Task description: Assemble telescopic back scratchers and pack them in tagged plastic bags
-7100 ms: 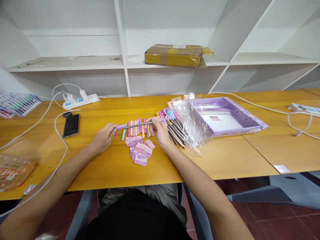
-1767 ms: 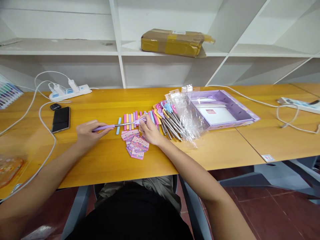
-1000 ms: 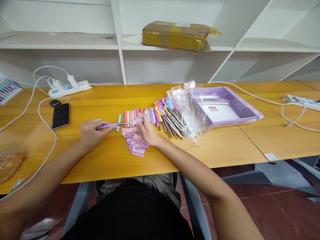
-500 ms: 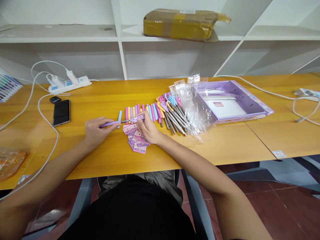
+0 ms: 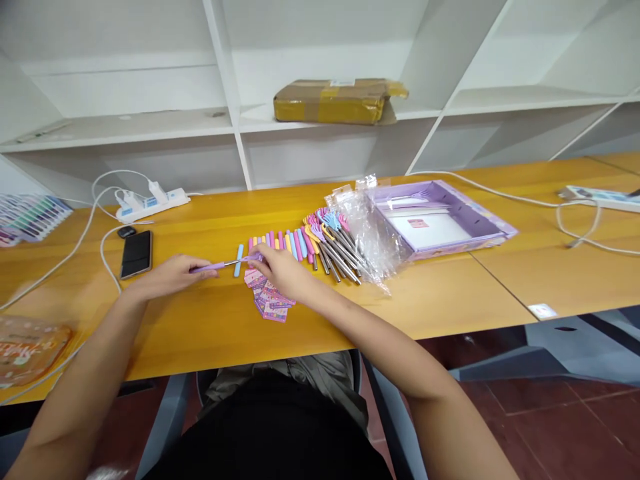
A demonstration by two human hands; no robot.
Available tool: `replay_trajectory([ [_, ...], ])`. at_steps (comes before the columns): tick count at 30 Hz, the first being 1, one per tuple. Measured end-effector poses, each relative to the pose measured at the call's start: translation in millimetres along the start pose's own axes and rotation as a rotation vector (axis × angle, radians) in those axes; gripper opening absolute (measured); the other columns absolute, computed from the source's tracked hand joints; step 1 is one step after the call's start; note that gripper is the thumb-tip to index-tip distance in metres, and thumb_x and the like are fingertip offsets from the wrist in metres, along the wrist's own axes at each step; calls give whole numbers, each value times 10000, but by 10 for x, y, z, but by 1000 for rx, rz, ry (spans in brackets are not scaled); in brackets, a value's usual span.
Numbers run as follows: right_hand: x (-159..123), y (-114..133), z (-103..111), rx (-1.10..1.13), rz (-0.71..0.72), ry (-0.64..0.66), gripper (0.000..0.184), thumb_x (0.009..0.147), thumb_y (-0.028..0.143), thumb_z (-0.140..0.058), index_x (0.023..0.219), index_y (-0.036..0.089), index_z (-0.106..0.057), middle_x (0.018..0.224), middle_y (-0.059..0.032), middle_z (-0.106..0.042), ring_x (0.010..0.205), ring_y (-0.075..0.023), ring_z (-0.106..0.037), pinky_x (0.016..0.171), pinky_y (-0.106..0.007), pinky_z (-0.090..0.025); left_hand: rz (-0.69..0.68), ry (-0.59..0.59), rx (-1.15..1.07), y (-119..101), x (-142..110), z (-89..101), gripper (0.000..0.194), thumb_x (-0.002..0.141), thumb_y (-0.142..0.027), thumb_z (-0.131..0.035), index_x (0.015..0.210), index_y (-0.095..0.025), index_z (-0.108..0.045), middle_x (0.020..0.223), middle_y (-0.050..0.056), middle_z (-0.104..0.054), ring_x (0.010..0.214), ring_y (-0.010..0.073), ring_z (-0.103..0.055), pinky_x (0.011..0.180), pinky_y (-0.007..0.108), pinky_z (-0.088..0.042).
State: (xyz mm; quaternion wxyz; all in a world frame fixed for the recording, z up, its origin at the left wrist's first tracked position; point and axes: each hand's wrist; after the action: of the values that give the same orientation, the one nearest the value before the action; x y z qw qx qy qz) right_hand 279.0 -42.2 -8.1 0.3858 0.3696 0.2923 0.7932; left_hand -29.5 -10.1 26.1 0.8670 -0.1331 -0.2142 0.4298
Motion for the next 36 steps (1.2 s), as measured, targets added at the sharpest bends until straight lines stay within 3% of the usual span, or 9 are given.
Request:
replay_trajectory([
  [3,-158,217,85,-237,15,38,252,1133,421,-547,1196,203,-658,785,0,-690,672,-152,-620,665,-267,-396,88,323,6,-308,-150,237,483,1066,-597,-489,931,-230,-772,759,-9,-715,677,160,-638,639,262,-450],
  [6,-359,361,160,-522,63,62,287,1136,425,-543,1225,190,-682,931,-60,-734,758,-173,-671,671,-270,-399,115,321,28,-617,-383,326,458,1123,-529,-388,1165,-235,-736,1014,37,-774,901,199,-696,836,302,-511],
  [9,-536,417,180,-813,187,-15,277,1120,410,-568,1152,180,-720,1091,-118,-709,804,-195,-653,671,-299,-397,80,252,56,-822,-610,249,430,1140,-477,-367,1255,-237,-705,1194,79,-777,1014,226,-714,911,340,-532],
  [12,-634,433,147,-968,412,-53,167,1095,277,-604,1080,166,-727,1135,-134,-689,954,-253,-629,790,-358,-434,27,254,100,-926,-730,91,416,1153,-417,-341,1219,-230,-707,1174,79,-784,974,221,-729,878,340,-547],
  [15,-657,458,109,-996,548,-7,172,1078,158,-570,975,140,-708,946,-100,-658,933,-259,-569,840,-393,-420,-45,250,195,-1017,-738,-99,414,1162,-363,-317,1204,-214,-701,1175,84,-781,1001,223,-741,894,345,-559],
  [18,-657,494,106,-991,561,-8,236,1080,128,-532,900,148,-683,844,-74,-610,851,-244,-516,821,-396,-398,-30,249,384,-1156,-678,-292,351,1140,-367,-411,1210,-177,-698,1154,128,-777,1035,274,-761,852,367,-584],
  [25,-741,476,64,-925,524,-1,149,1069,151,-591,953,156,-684,864,-49,-648,838,-226,-521,835,-390,-410,263,351,631,-1420,-440,-502,311,1079,-283,-472,1063,-180,-764,911,153,-813,858,321,-811,723,367,-591],
  [30,-909,366,230,-887,478,-42,166,1090,172,-571,1019,157,-719,875,-59,-691,881,-223,-562,908,-388,-464,260,289,628,-1169,-472,-412,428,1078,-266,-411,1191,-204,-819,947,185,-829,883,341,-822,732,390,-598],
  [36,-1644,-120,1380,-994,498,-187,361,1040,37,-487,1216,199,-757,1054,-98,-788,1095,-261,-645,1091,-487,-465,316,200,721,-166,-1051,97,460,983,-264,-476,1287,-217,-818,1010,174,-848,881,355,-818,717,404,-593],
])
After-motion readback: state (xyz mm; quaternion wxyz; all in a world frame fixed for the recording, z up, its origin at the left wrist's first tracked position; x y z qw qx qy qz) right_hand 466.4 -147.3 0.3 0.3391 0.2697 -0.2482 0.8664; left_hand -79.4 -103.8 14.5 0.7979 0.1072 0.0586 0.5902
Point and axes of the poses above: each hand's wrist, its own x-axis towards the middle knuckle, its own z-axis out of the back of the hand, y = z × x
